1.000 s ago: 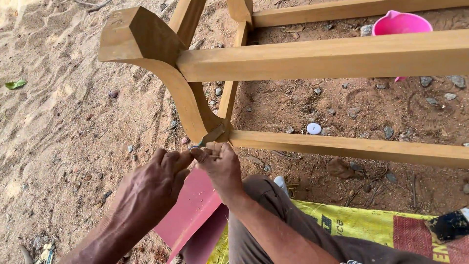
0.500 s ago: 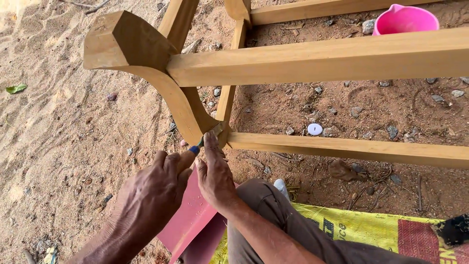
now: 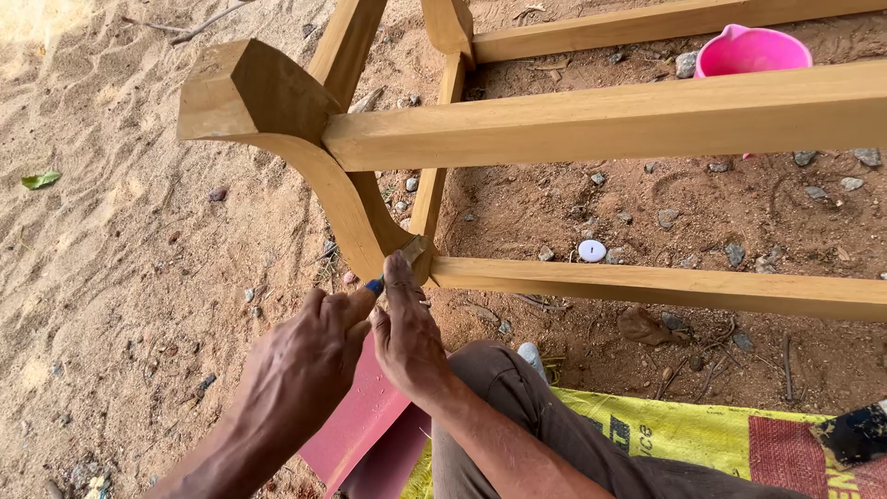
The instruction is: The recorder uses sandpaper and a small scraper tool to smooth the surfaces and edges of a wooden table frame.
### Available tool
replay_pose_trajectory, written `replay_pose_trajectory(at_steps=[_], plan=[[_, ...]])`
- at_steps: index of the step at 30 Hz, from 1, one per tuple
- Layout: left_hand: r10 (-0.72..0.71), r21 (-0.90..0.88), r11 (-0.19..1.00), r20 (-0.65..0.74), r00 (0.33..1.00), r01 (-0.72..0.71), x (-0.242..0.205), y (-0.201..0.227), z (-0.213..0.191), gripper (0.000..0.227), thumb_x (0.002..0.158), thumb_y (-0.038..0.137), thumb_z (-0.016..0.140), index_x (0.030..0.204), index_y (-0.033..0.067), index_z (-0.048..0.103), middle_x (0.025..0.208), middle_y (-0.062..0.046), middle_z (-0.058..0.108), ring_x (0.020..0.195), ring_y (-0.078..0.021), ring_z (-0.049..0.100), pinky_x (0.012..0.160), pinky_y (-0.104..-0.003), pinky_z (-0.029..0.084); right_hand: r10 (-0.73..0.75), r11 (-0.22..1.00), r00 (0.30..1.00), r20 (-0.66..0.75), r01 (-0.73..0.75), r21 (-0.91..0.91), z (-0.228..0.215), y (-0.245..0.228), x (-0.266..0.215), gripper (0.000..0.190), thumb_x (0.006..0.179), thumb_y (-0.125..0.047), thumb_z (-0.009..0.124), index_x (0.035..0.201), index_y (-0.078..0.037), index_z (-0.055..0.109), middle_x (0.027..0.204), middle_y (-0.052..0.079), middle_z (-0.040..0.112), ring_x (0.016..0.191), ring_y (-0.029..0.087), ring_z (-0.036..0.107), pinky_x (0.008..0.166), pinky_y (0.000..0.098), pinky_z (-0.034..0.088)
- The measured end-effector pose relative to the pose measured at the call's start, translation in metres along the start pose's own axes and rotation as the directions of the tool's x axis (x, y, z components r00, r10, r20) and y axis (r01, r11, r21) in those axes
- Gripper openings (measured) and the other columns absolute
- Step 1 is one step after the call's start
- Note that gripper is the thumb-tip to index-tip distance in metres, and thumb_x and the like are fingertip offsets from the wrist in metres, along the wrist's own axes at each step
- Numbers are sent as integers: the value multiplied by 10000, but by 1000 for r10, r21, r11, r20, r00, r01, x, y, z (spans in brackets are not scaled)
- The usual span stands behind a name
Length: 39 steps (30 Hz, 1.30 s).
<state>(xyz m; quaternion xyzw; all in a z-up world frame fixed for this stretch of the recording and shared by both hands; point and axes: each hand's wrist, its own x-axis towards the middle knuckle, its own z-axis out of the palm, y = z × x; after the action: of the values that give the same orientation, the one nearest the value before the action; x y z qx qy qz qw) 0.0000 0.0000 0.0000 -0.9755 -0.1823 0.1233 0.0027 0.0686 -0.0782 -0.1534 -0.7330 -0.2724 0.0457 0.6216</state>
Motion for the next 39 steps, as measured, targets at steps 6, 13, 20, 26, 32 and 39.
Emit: replay_pose_trajectory(at_steps=[6, 13, 20, 26, 32, 39], plan=[[147, 94, 986, -123, 981, -135, 3, -2, 5, 445, 1026, 400, 463, 1363, 157, 622, 869, -56, 585, 483, -116, 471, 362, -295, 478, -77, 997, 995, 67, 76, 19, 0, -4, 0, 653, 1088, -151, 457, 1606, 80, 133, 1657, 326, 225, 1547, 434, 241, 1276, 454, 269], [89, 171, 982, -36, 995, -82, 1, 15, -23, 401, 1048, 396, 435, 1359, 219, 616, 798, -28, 554, 536, -117, 475, 412, -275, 471, -142, 990, 990, 15, 143, -23, -5, -5, -2, 665, 1081, -158, 476, 1611, 70, 144, 1664, 321, 238, 1557, 428, 254, 1294, 450, 254], [165, 192, 969, -20, 986, -158, 20, 19, -37, 299, 1014, 327, 554, 1254, 201, 681, 773, -13, 565, 566, -123, 481, 424, -285, 492, -122, 992, 992, -31, 121, -25, 2, 2, -1, 683, 1071, -140, 486, 1610, 66, 120, 1683, 299, 196, 1579, 417, 206, 1301, 444, 208], [487, 347, 842, -160, 859, -413, 69, 14, -39, 188, 958, 259, 680, 1113, 164, 731, 871, -61, 595, 700, -152, 495, 452, -277, 518, -155, 985, 973, -170, 140, -96, -13, 7, 34, 703, 1035, -176, 555, 1633, -65, 204, 1615, 309, 386, 1469, 446, 366, 1183, 541, 370], [349, 9, 921, -463, 814, -390, 105, 46, -32, 512, 916, 333, 795, 1186, -39, 572, 1066, -165, 601, 667, -224, 627, 510, -358, 582, 4, 991, 983, 183, 21, -135, -76, 55, 103, 284, 969, -321, 666, 1209, -177, 712, 1024, 30, 786, 813, 141, 755, 686, 276, 669], [393, -66, 749, -758, 521, -659, 94, 30, -14, 598, 920, 265, 822, 1348, 21, 484, 1161, -167, 668, 929, -318, 722, 737, -438, 605, -316, 933, 905, 286, 351, -82, -110, 23, 127, 137, 960, -113, 659, 1083, -102, 719, 930, 75, 789, 851, 192, 770, 778, 365, 642]])
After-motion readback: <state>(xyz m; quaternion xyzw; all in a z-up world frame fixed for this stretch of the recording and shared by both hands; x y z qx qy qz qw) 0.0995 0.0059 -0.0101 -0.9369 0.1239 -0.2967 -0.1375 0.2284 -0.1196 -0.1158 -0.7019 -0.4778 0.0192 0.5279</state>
